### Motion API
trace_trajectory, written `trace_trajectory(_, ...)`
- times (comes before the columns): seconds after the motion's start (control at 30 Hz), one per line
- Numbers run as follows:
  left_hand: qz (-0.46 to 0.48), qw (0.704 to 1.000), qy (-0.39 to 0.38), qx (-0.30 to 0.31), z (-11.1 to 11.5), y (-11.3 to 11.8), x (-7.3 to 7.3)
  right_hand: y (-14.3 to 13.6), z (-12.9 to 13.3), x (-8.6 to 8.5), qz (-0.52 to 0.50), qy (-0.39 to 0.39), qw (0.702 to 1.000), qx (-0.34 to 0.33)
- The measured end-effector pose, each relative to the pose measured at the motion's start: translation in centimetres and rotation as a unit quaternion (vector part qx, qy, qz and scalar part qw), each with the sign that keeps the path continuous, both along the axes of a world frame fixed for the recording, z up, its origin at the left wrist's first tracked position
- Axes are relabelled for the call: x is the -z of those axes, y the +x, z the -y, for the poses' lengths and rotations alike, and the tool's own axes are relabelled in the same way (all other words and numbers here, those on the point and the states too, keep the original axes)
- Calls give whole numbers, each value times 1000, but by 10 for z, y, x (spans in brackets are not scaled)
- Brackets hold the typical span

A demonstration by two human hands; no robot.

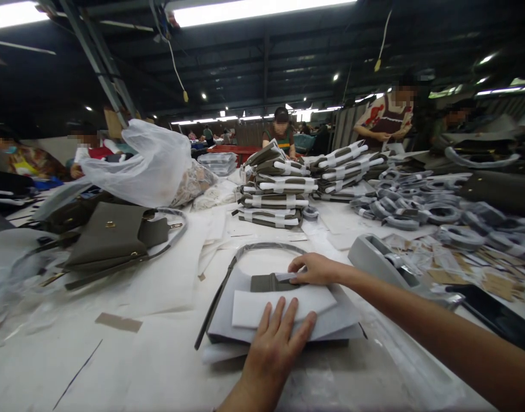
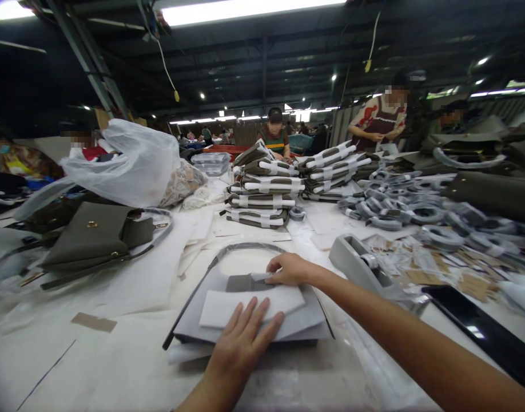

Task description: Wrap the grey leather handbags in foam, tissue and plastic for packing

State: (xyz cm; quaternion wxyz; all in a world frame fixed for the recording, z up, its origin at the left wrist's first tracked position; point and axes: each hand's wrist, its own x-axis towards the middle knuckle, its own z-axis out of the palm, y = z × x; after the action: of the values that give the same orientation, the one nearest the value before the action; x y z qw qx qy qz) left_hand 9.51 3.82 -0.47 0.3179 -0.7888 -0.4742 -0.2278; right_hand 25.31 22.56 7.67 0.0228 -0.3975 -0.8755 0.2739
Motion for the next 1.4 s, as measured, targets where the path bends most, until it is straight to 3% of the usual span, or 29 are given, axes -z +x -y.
trace_trajectory(0.23, 8, 1000, -11, -4, 1, 1, 1, -17, 12, -7, 62, 82, 993, 50)
trace_trajectory(0.4, 33, 999, 28, 1, -5, 3, 13, -19, 23, -11, 13, 104, 994, 43)
trace_trajectory(0.5, 55, 997, 58, 8, -8, 4, 17, -19, 21, -7, -45, 66, 997, 0)
trace_trajectory(0.63, 21, 1000, 18, -1, -4, 2, 11, -21, 10, 6, -108, 14, 993, -42)
trace_trajectory(0.8, 16, 1000, 14, 0, -1, 1, 7, -18, -6, 15, -158, 23, 987, 22)
trace_trajectory(0.93, 20, 1000, 24, 1, -4, 1, 12, -3, 2, 7, -231, 12, 972, 33)
trace_trajectory(1.07, 11, 1000, 18, -1, -4, 1, 12, 16, 16, -8, -307, -116, 945, -2)
trace_trajectory(1.13, 7, 1000, 8, 1, -2, 0, 9, 21, 15, -12, -283, -102, 953, 23)
trace_trajectory(1.23, -7, 1000, -6, -3, 0, 0, 3, 17, 6, -11, -199, 2, 978, 54)
trace_trajectory(1.4, -17, 1000, 4, -5, 0, -1, 1, -3, 6, 4, -85, 38, 995, 34)
